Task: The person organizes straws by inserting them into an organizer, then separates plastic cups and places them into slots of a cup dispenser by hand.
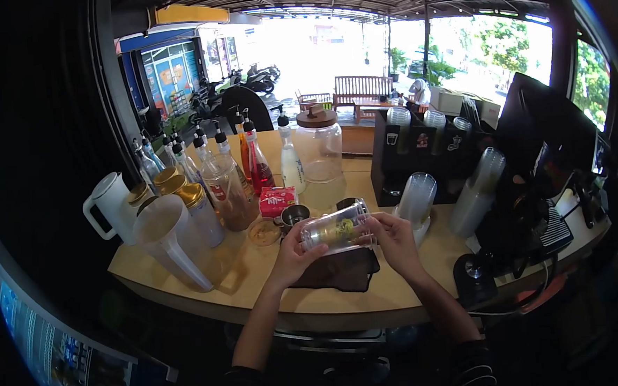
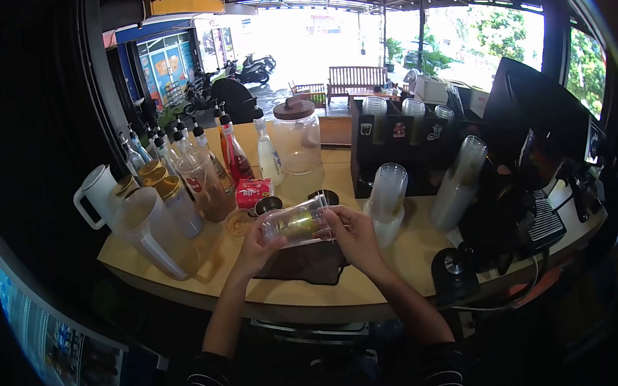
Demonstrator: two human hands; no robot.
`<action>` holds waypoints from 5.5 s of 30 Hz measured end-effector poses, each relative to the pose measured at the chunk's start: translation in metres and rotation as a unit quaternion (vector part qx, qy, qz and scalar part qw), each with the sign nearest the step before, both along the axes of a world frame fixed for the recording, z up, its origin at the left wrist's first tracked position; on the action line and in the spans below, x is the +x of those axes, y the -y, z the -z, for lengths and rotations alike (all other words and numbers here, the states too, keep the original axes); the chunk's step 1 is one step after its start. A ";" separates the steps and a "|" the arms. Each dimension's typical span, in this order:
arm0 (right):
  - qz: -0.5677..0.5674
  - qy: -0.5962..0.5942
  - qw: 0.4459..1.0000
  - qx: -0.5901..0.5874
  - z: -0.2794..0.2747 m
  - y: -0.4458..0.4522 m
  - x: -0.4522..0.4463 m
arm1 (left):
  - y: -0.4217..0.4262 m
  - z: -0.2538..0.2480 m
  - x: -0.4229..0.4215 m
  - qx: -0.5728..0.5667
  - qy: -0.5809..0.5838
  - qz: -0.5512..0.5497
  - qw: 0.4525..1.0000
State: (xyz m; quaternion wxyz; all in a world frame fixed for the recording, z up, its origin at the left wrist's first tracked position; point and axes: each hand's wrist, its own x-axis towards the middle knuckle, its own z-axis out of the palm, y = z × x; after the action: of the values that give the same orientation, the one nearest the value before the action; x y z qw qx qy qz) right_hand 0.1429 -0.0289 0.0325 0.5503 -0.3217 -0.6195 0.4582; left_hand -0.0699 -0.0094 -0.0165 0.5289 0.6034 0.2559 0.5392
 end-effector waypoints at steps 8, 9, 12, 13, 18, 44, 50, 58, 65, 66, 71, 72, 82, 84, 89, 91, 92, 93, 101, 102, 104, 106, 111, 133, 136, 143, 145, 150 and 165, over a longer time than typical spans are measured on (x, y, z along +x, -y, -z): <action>0.012 -0.024 0.997 -0.075 -0.009 0.012 0.014 | 0.002 -0.002 0.012 0.050 -0.005 0.038 0.998; 0.017 -0.022 0.996 -0.082 -0.009 0.014 0.015 | 0.003 -0.002 0.012 0.053 -0.008 0.042 0.998; 0.009 -0.029 0.997 -0.077 -0.008 0.016 0.017 | 0.000 0.004 0.013 0.050 0.004 0.050 0.997; 0.011 -0.030 0.997 -0.076 -0.007 0.017 0.017 | 0.001 0.004 0.013 0.051 0.004 0.052 0.997; 0.012 -0.028 0.997 -0.073 -0.007 0.020 0.017 | 0.002 0.002 0.013 0.040 0.021 0.069 0.997; -0.114 -0.213 0.968 -0.074 0.036 0.007 0.024 | -0.013 0.012 0.084 0.006 0.143 -0.065 0.988; -0.077 -0.200 0.976 -0.043 0.034 0.006 0.030 | -0.011 0.004 0.103 0.021 0.163 -0.089 0.982; -0.029 -0.046 0.998 -0.039 0.023 0.002 0.070 | -0.005 -0.047 0.120 0.099 0.048 -0.099 0.989; 0.243 0.256 0.897 0.267 -0.080 0.018 0.115 | -0.029 -0.101 0.155 0.288 -0.080 -0.147 0.943; 0.257 0.289 0.854 0.347 -0.097 0.018 0.118 | -0.033 -0.106 0.162 0.323 -0.137 -0.143 0.925; 0.269 0.379 0.810 0.357 -0.138 -0.017 0.153 | -0.069 -0.135 0.207 0.368 -0.176 -0.115 0.906; 0.293 0.392 0.794 0.362 -0.144 -0.029 0.163 | -0.079 -0.139 0.214 0.370 -0.175 -0.114 0.905; 0.454 0.490 0.705 0.237 -0.185 -0.170 0.265 | -0.181 -0.128 0.258 0.377 -0.414 -0.178 0.809; 0.443 0.506 0.710 0.210 -0.188 -0.189 0.275 | -0.190 -0.126 0.261 0.353 -0.468 -0.165 0.793; 0.398 0.558 0.715 0.138 -0.194 -0.214 0.283 | -0.195 -0.123 0.261 0.355 -0.536 -0.167 0.747; 0.406 0.550 0.722 0.105 -0.196 -0.222 0.286 | -0.190 -0.128 0.260 0.346 -0.559 -0.166 0.735; 0.404 0.550 0.724 0.105 -0.198 -0.226 0.287 | -0.188 -0.129 0.260 0.344 -0.560 -0.167 0.735; 0.385 0.565 0.725 0.079 -0.200 -0.229 0.290 | -0.187 -0.130 0.261 0.350 -0.566 -0.168 0.727; 0.317 0.608 0.727 0.020 -0.183 -0.258 0.301 | -0.185 -0.132 0.259 0.369 -0.565 -0.172 0.718; 0.317 0.608 0.727 0.019 -0.183 -0.260 0.301 | -0.184 -0.133 0.259 0.371 -0.564 -0.172 0.717; 0.267 0.641 0.719 -0.042 -0.186 -0.264 0.300 | -0.186 -0.134 0.259 0.373 -0.564 -0.173 0.717; 0.276 0.646 0.710 -0.038 -0.183 -0.263 0.297 | -0.188 -0.134 0.258 0.383 -0.549 -0.174 0.722; 0.277 0.667 0.691 -0.022 -0.175 -0.274 0.303 | -0.188 -0.134 0.258 0.397 -0.536 -0.175 0.724; 0.268 0.733 0.625 0.026 -0.160 -0.242 0.278 | -0.171 -0.149 0.248 0.333 -0.404 -0.126 0.843; 0.278 0.709 0.638 0.116 -0.166 -0.207 0.251 | -0.136 -0.159 0.240 0.377 -0.339 -0.140 0.850; 0.224 0.389 0.872 0.195 -0.131 -0.095 0.172 | -0.080 -0.107 0.191 0.336 -0.182 -0.109 0.918; 0.220 0.342 0.893 0.191 -0.086 -0.075 0.157 | -0.079 -0.062 0.175 0.267 -0.123 -0.085 0.952; 0.143 0.171 0.972 0.075 0.038 -0.061 0.148 | -0.064 0.013 0.165 0.234 -0.201 -0.075 0.948; 0.261 0.288 0.919 0.060 0.053 -0.034 0.104 | -0.042 0.044 0.184 0.176 -0.133 -0.128 0.967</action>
State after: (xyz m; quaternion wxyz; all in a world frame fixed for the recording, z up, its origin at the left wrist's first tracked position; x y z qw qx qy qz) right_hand 0.2472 0.0050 -0.0205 0.4663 -0.5566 -0.6715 0.1478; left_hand 0.1138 0.0324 -0.0603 0.3021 0.7156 0.2996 0.5539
